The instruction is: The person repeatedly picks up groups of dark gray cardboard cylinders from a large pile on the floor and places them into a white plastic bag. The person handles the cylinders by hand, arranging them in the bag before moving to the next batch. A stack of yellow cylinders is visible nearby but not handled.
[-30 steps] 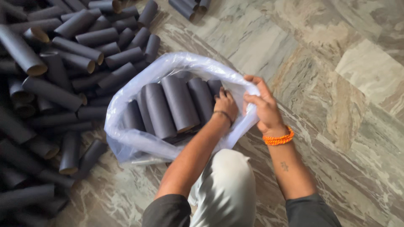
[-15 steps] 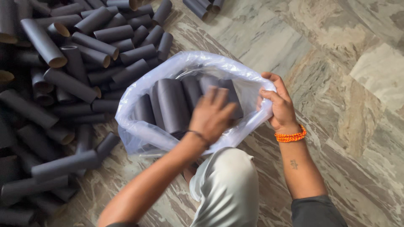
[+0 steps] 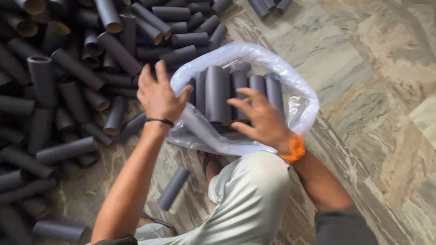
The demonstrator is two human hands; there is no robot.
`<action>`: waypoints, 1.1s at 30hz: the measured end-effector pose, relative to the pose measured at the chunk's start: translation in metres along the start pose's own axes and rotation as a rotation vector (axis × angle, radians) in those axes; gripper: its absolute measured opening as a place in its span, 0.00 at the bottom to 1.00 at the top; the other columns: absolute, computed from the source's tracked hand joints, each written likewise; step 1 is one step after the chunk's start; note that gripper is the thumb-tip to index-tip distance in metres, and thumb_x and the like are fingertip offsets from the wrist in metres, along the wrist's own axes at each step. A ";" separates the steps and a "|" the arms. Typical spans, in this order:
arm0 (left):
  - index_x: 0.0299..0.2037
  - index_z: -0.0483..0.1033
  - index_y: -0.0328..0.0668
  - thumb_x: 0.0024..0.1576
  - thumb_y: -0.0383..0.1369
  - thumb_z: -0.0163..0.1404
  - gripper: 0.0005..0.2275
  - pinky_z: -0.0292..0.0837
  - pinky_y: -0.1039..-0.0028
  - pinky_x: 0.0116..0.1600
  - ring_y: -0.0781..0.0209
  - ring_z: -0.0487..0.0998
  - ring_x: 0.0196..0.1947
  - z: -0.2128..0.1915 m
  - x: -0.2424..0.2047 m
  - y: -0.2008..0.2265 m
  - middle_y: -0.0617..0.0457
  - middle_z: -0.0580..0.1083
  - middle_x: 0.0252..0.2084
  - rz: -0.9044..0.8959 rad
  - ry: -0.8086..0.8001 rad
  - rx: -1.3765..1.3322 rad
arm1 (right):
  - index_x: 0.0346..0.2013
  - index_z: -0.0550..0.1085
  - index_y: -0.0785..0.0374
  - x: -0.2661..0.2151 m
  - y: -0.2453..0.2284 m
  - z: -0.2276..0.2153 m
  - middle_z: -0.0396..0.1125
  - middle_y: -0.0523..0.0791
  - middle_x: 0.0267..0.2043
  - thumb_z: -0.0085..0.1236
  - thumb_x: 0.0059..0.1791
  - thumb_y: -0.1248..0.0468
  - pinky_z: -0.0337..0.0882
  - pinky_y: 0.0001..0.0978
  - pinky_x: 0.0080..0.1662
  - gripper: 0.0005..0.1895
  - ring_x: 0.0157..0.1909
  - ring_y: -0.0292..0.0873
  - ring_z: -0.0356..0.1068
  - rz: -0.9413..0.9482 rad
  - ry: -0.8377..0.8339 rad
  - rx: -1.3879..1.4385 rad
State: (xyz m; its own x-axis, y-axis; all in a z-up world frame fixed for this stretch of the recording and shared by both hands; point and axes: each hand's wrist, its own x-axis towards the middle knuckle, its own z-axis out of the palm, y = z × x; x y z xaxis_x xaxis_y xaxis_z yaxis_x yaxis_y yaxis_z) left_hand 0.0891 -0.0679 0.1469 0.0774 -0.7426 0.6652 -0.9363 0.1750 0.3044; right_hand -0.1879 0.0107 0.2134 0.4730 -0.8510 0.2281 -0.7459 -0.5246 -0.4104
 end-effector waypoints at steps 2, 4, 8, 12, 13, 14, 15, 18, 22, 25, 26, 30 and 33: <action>0.52 0.75 0.35 0.46 0.46 0.66 0.29 0.69 0.53 0.53 0.39 0.75 0.50 0.011 -0.002 -0.023 0.34 0.75 0.48 -0.282 -0.551 -0.313 | 0.62 0.72 0.56 0.036 -0.009 0.027 0.52 0.57 0.66 0.70 0.36 0.63 0.71 0.50 0.52 0.38 0.51 0.60 0.67 -0.058 -0.080 -0.113; 0.49 0.76 0.36 0.50 0.41 0.64 0.22 0.73 0.55 0.52 0.44 0.78 0.45 0.031 -0.007 -0.039 0.39 0.77 0.43 -0.413 -0.690 -0.545 | 0.60 0.74 0.54 0.053 -0.013 0.046 0.53 0.58 0.67 0.69 0.32 0.67 0.73 0.49 0.50 0.39 0.48 0.60 0.68 -0.094 -0.096 -0.239; 0.47 0.78 0.34 0.55 0.30 0.53 0.12 0.75 0.61 0.35 0.53 0.79 0.31 0.010 0.012 -0.113 0.45 0.77 0.34 -0.738 -0.445 -0.889 | 0.55 0.77 0.50 0.054 -0.013 0.053 0.62 0.47 0.63 0.66 0.37 0.69 0.77 0.40 0.49 0.31 0.51 0.52 0.74 -0.243 0.129 -0.295; 0.49 0.77 0.38 0.53 0.29 0.53 0.13 0.74 0.69 0.34 0.61 0.79 0.34 -0.011 0.018 -0.119 0.50 0.78 0.37 -0.834 -0.375 -1.141 | 0.52 0.78 0.55 0.093 -0.030 0.075 0.66 0.48 0.55 0.67 0.37 0.61 0.76 0.40 0.46 0.27 0.48 0.52 0.75 -0.522 0.151 -0.144; 0.50 0.78 0.37 0.53 0.29 0.55 0.14 0.76 0.73 0.38 0.63 0.80 0.37 -0.004 0.018 -0.104 0.51 0.79 0.40 -0.726 -0.355 -1.173 | 0.47 0.79 0.57 0.116 -0.039 0.095 0.67 0.48 0.55 0.64 0.42 0.63 0.76 0.39 0.44 0.18 0.47 0.50 0.75 -0.471 -0.048 -0.316; 0.50 0.77 0.36 0.54 0.30 0.54 0.14 0.77 0.72 0.39 0.62 0.80 0.37 0.000 0.018 -0.094 0.50 0.79 0.39 -0.680 -0.371 -1.090 | 0.42 0.79 0.58 0.138 -0.048 0.116 0.69 0.48 0.56 0.61 0.47 0.65 0.76 0.38 0.42 0.09 0.45 0.48 0.75 -0.416 -0.247 -0.488; 0.50 0.77 0.36 0.54 0.30 0.53 0.14 0.78 0.72 0.40 0.61 0.81 0.37 0.002 0.020 -0.086 0.50 0.80 0.39 -0.634 -0.380 -1.004 | 0.47 0.77 0.59 0.151 -0.053 0.132 0.70 0.49 0.53 0.58 0.48 0.65 0.76 0.38 0.43 0.12 0.45 0.48 0.75 -0.302 -0.316 -0.217; 0.48 0.78 0.35 0.52 0.31 0.54 0.15 0.78 0.70 0.41 0.58 0.82 0.37 -0.008 0.030 -0.099 0.49 0.80 0.38 -0.704 -0.322 -0.976 | 0.55 0.72 0.62 0.186 -0.062 0.167 0.73 0.49 0.48 0.54 0.49 0.63 0.75 0.37 0.43 0.19 0.46 0.47 0.75 -0.096 -0.427 0.304; 0.47 0.78 0.34 0.51 0.32 0.54 0.15 0.78 0.64 0.37 0.54 0.82 0.34 0.004 0.022 -0.114 0.46 0.79 0.37 -0.794 -0.321 -1.087 | 0.51 0.72 0.64 0.191 -0.054 0.165 0.72 0.48 0.43 0.61 0.43 0.61 0.74 0.37 0.42 0.22 0.44 0.46 0.73 -0.186 -0.451 0.221; 0.46 0.79 0.34 0.53 0.34 0.58 0.15 0.79 0.69 0.44 0.58 0.84 0.38 0.011 0.031 -0.093 0.45 0.81 0.39 -0.497 -0.211 -0.909 | 0.45 0.73 0.64 0.206 -0.073 0.149 0.70 0.47 0.40 0.63 0.46 0.60 0.72 0.37 0.40 0.16 0.40 0.47 0.71 -0.246 -0.441 0.090; 0.48 0.78 0.35 0.54 0.35 0.58 0.15 0.79 0.69 0.44 0.59 0.84 0.38 0.002 0.034 -0.090 0.46 0.81 0.39 -0.474 -0.260 -0.904 | 0.44 0.74 0.64 0.212 -0.082 0.140 0.69 0.47 0.39 0.63 0.47 0.60 0.71 0.38 0.40 0.15 0.39 0.47 0.70 -0.277 -0.420 -0.010; 0.63 0.64 0.43 0.56 0.40 0.56 0.26 0.78 0.68 0.44 0.57 0.83 0.36 -0.080 0.011 -0.147 0.48 0.80 0.36 -0.307 -0.677 -0.728 | 0.37 0.75 0.64 0.183 -0.106 0.080 0.66 0.47 0.34 0.66 0.50 0.60 0.68 0.39 0.37 0.11 0.34 0.48 0.67 -0.518 0.017 -0.563; 0.59 0.71 0.45 0.56 0.36 0.60 0.21 0.74 0.57 0.45 0.42 0.77 0.42 -0.137 -0.055 -0.218 0.43 0.74 0.42 -0.062 -0.546 -0.281 | 0.31 0.75 0.61 0.116 -0.125 0.072 0.64 0.45 0.30 0.65 0.49 0.62 0.69 0.39 0.36 0.08 0.32 0.47 0.67 -0.996 0.132 -0.372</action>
State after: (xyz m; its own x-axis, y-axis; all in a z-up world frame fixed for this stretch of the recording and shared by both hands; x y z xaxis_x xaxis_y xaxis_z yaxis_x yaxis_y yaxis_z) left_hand 0.3356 0.0237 0.1377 -0.1274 -0.9677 0.2176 -0.8038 0.2292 0.5490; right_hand -0.0058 -0.0206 0.2276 0.9097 -0.0193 0.4148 -0.1581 -0.9397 0.3031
